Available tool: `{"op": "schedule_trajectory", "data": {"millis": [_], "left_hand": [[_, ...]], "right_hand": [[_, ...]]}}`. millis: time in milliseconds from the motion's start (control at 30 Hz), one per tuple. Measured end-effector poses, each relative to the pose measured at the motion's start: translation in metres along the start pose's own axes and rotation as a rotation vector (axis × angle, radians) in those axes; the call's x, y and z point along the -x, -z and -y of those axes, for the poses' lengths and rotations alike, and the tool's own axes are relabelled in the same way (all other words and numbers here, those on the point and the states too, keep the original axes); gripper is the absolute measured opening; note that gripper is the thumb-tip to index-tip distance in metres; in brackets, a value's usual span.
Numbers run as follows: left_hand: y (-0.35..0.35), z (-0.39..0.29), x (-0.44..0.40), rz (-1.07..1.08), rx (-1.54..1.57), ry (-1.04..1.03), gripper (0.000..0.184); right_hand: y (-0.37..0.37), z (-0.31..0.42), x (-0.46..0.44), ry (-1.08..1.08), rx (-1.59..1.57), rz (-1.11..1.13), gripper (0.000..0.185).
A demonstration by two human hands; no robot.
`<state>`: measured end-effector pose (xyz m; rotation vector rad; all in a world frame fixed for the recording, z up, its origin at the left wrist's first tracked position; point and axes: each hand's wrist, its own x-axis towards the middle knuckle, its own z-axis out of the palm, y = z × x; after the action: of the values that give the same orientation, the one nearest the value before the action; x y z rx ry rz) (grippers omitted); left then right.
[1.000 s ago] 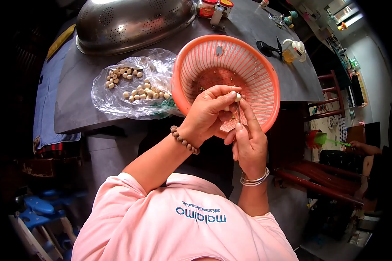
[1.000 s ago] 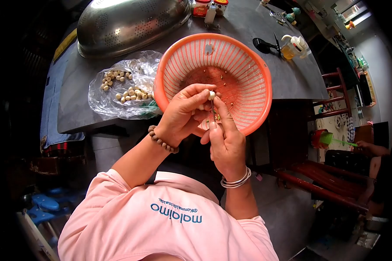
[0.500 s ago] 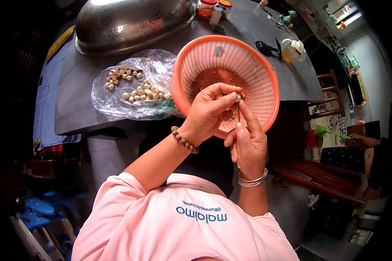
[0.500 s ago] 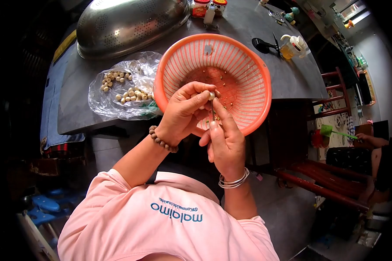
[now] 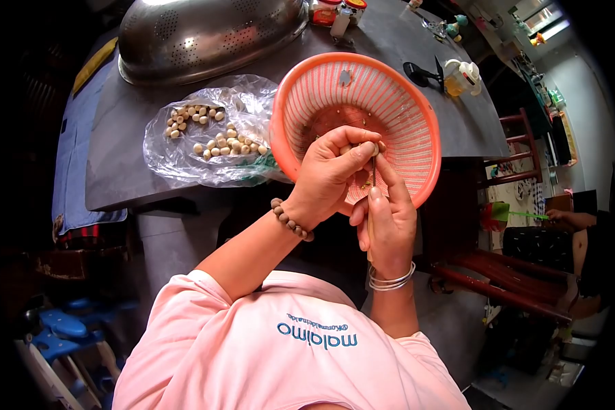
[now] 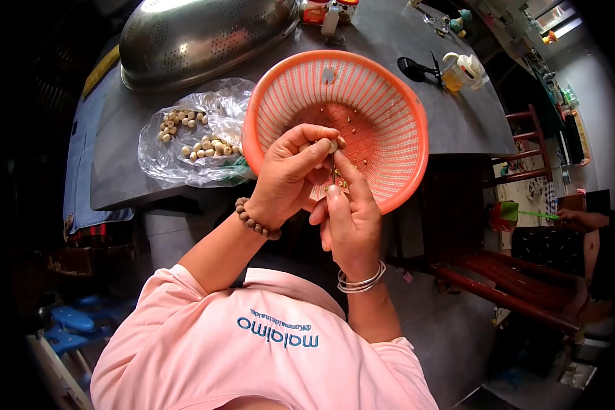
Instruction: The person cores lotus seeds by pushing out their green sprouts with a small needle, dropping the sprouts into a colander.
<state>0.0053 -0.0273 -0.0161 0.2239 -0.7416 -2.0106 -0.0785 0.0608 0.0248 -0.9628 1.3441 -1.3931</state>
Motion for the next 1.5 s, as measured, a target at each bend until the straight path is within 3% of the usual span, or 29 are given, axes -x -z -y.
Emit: {"op": "schedule_trajectory", "data": {"millis": [267, 333, 567, 900, 967, 1100, 1500], "left_hand": [[-0.004, -0.002, 0.000, -0.006, -0.152, -0.052, 0.016], [-0.016, -0.004, 0.000, -0.132, -0.075, -0.074, 0.016], [-0.007, -0.002, 0.004, -0.049, 0.209, 0.121, 0.020], [-0.019, -0.011, 0.007, -0.045, 0.116, 0.139, 0.020], [-0.017, -0.009, 0.008, 0.007, 0.129, 0.136, 0.020], [-0.015, -0.004, 0.011, 0.019, 0.201, 0.205, 0.018], [-0.019, -0.002, 0.008, -0.166, 0.130, 0.121, 0.017]], "right_hand": [[-0.003, -0.001, -0.002, 0.016, -0.046, -0.013, 0.039], [-0.005, -0.002, -0.004, 0.058, -0.023, -0.022, 0.039], [0.000, -0.008, -0.003, 0.228, 0.291, -0.049, 0.043], [-0.001, -0.002, 0.001, 0.135, 0.303, -0.077, 0.037], [-0.001, -0.011, 0.001, 0.342, 0.293, -0.100, 0.033], [0.000, -0.015, -0.002, 0.331, 0.269, -0.150, 0.029], [0.001, -0.003, -0.001, 0.265, 0.312, -0.075, 0.033]]}}
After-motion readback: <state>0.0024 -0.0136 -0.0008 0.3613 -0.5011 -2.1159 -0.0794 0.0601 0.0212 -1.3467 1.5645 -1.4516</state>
